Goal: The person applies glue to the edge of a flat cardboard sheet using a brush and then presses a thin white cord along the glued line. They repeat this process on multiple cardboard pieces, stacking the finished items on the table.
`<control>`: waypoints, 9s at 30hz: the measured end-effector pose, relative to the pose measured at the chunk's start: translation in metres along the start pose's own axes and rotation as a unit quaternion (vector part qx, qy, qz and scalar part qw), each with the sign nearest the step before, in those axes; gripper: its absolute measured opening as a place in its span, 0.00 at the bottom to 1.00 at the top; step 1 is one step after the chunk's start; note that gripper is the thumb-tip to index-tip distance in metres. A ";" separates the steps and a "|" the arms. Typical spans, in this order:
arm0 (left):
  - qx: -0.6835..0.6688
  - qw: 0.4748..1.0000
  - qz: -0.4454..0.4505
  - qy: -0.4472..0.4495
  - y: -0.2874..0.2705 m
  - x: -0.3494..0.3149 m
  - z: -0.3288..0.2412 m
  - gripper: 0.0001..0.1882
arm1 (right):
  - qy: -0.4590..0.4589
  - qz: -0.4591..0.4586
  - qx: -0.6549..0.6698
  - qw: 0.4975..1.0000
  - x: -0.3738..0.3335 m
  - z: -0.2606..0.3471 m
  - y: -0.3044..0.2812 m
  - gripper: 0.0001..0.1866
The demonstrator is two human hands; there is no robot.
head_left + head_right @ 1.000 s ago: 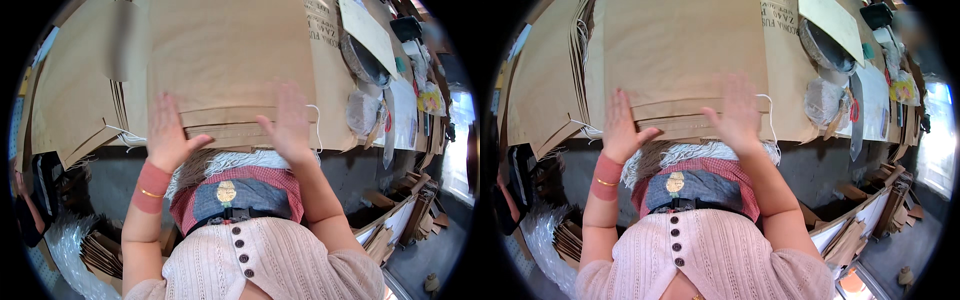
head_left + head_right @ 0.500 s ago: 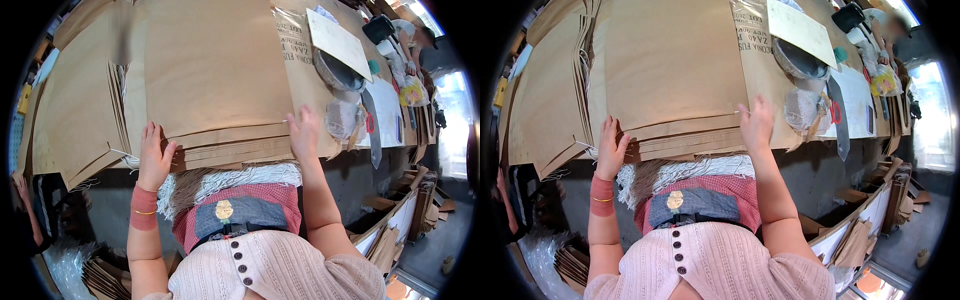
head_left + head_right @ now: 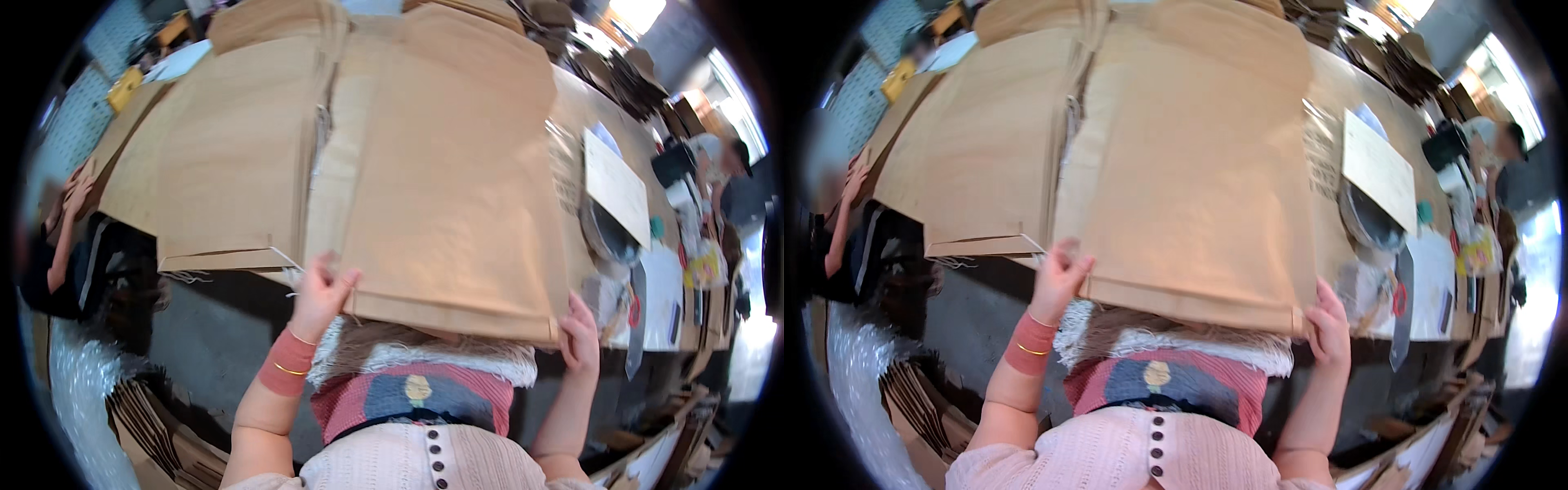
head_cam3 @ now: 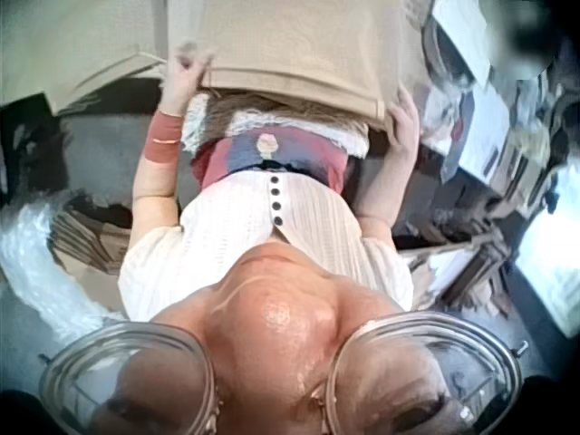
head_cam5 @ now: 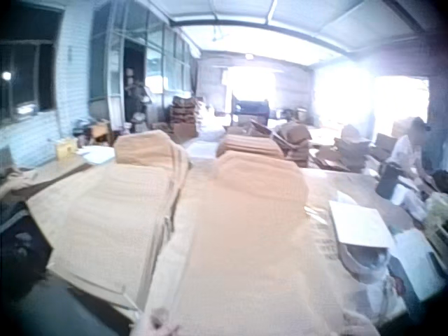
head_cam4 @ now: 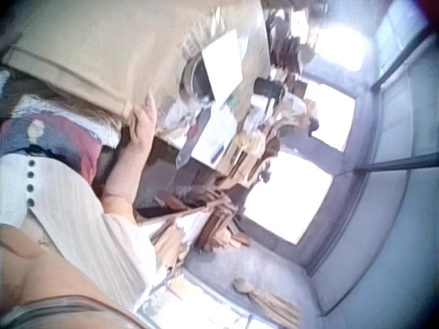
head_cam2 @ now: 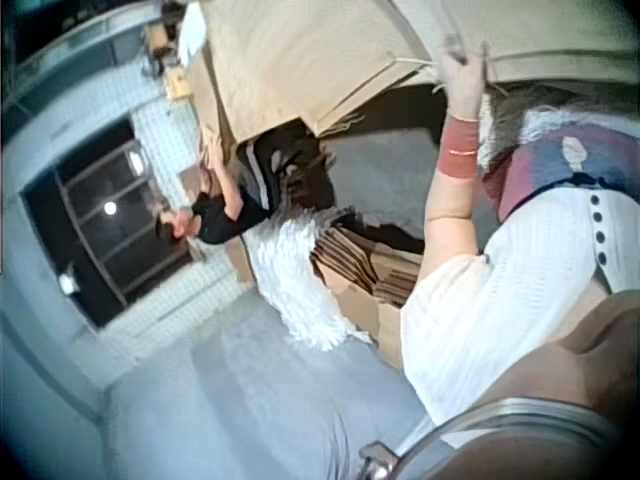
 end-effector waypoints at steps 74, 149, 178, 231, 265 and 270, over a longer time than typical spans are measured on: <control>0.429 0.833 0.040 0.347 0.053 -0.044 -0.042 0.06 | -0.224 0.021 -0.346 0.911 0.072 -0.044 0.204 0.09; -0.247 0.960 0.086 -0.096 -0.015 0.035 0.038 0.17 | 0.092 0.009 -0.058 0.994 0.051 -0.039 -0.036 0.12; 0.198 0.952 0.165 0.164 0.050 0.038 -0.038 0.06 | -0.003 -0.094 -0.385 0.918 0.073 -0.045 -0.005 0.07; 0.381 0.818 -0.430 0.024 -0.420 0.072 0.088 0.17 | 0.025 0.193 -0.135 0.972 0.157 -0.175 0.382 0.28; 0.360 0.814 0.025 0.455 0.088 -0.073 -0.082 0.07 | -0.198 -0.387 -0.453 0.778 0.082 0.140 -0.205 0.14; 0.440 0.814 0.165 0.341 0.110 -0.107 0.005 0.04 | -0.181 -0.395 -0.484 0.759 0.082 0.149 -0.190 0.16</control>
Point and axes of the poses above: each hand's wrist, its own x-axis towards the middle knuckle, its own y-axis out of the palm, z = x × y, the point moved 7 cm from there along x, towards the middle knuckle, and after that the axes turned 1 degree about x, right-handed, at the moved point
